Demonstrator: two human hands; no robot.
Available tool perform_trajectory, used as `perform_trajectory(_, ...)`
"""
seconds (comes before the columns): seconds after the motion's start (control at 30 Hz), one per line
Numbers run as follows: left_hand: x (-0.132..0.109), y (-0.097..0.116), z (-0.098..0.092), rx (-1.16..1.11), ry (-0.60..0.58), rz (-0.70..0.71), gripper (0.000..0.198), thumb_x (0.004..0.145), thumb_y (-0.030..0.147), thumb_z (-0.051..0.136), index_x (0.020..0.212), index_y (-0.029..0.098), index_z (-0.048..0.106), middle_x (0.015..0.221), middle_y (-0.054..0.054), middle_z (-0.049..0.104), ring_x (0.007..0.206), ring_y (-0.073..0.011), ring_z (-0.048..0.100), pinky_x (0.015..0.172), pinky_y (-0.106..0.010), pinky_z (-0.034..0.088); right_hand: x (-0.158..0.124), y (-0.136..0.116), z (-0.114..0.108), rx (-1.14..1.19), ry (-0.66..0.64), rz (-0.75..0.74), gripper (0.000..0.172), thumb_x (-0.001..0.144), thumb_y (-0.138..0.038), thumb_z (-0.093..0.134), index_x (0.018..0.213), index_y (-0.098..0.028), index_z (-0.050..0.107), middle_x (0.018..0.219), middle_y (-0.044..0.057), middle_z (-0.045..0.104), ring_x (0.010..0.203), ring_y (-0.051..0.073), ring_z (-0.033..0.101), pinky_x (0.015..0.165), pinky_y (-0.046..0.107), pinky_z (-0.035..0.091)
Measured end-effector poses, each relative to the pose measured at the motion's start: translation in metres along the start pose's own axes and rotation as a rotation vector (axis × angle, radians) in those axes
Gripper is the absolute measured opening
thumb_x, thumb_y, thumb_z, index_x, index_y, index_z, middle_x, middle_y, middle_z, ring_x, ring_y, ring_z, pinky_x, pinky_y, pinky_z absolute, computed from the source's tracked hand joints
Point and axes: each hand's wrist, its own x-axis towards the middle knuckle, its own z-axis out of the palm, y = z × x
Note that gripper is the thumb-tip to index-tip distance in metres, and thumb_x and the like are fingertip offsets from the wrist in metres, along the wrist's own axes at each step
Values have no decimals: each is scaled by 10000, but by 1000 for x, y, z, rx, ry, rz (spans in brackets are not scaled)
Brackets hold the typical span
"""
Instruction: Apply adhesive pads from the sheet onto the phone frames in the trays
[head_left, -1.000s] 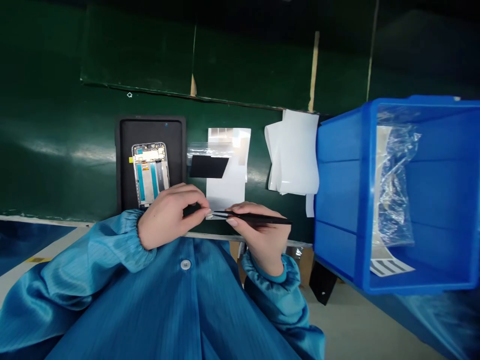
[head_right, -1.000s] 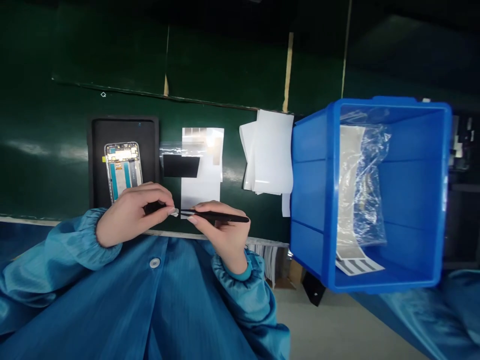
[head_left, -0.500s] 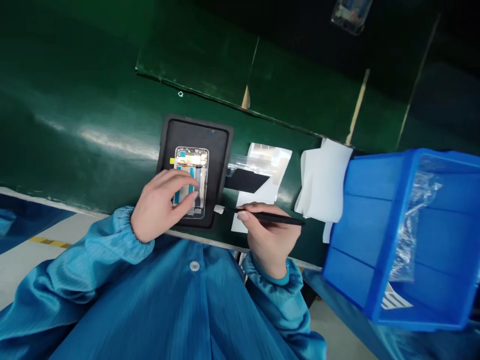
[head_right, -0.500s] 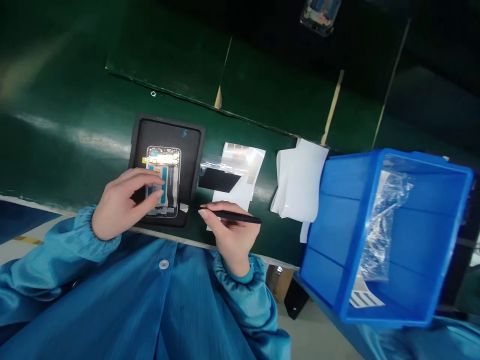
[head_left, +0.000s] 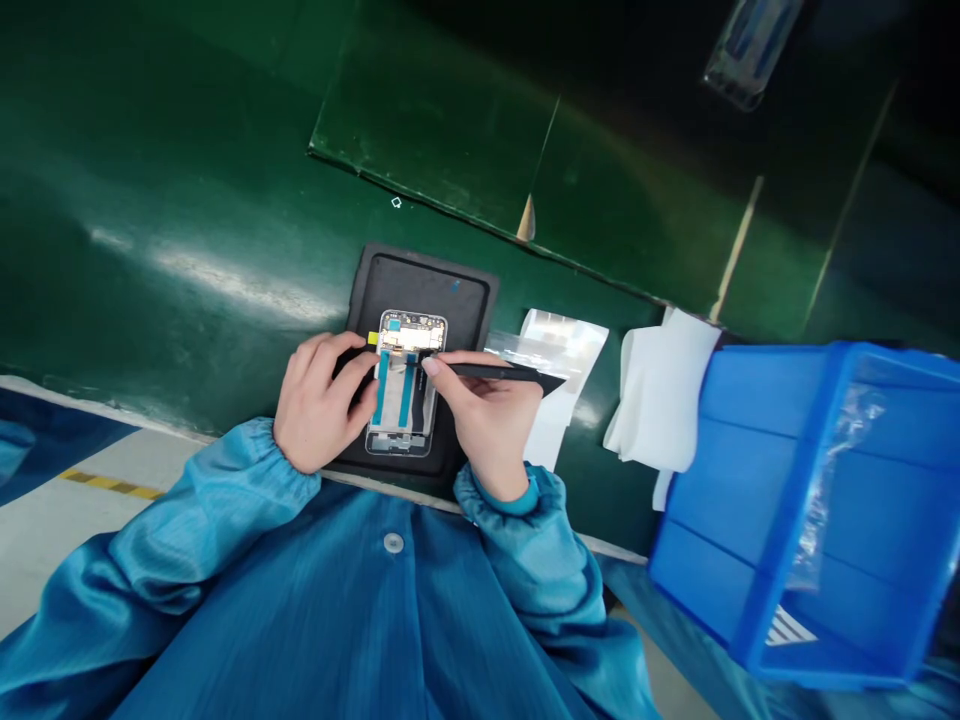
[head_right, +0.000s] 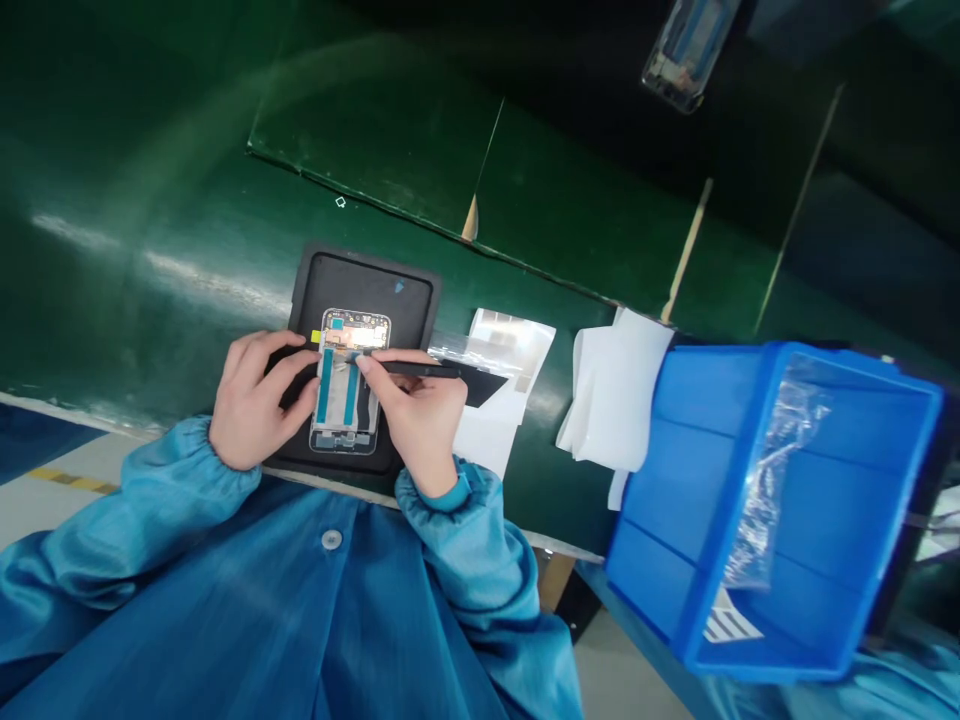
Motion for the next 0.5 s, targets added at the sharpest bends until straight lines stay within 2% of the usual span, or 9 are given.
perform_trajectory(0.5,0,-2,4,6,27,15,265,872,184,634,1131,149,677,1183,-134,664,1122,-297,552,938,-449,516,-1,2,4,-73,6,-10,116,750,-286,836,791,-198,773,778,12,791,681,181,743,631,293,640)
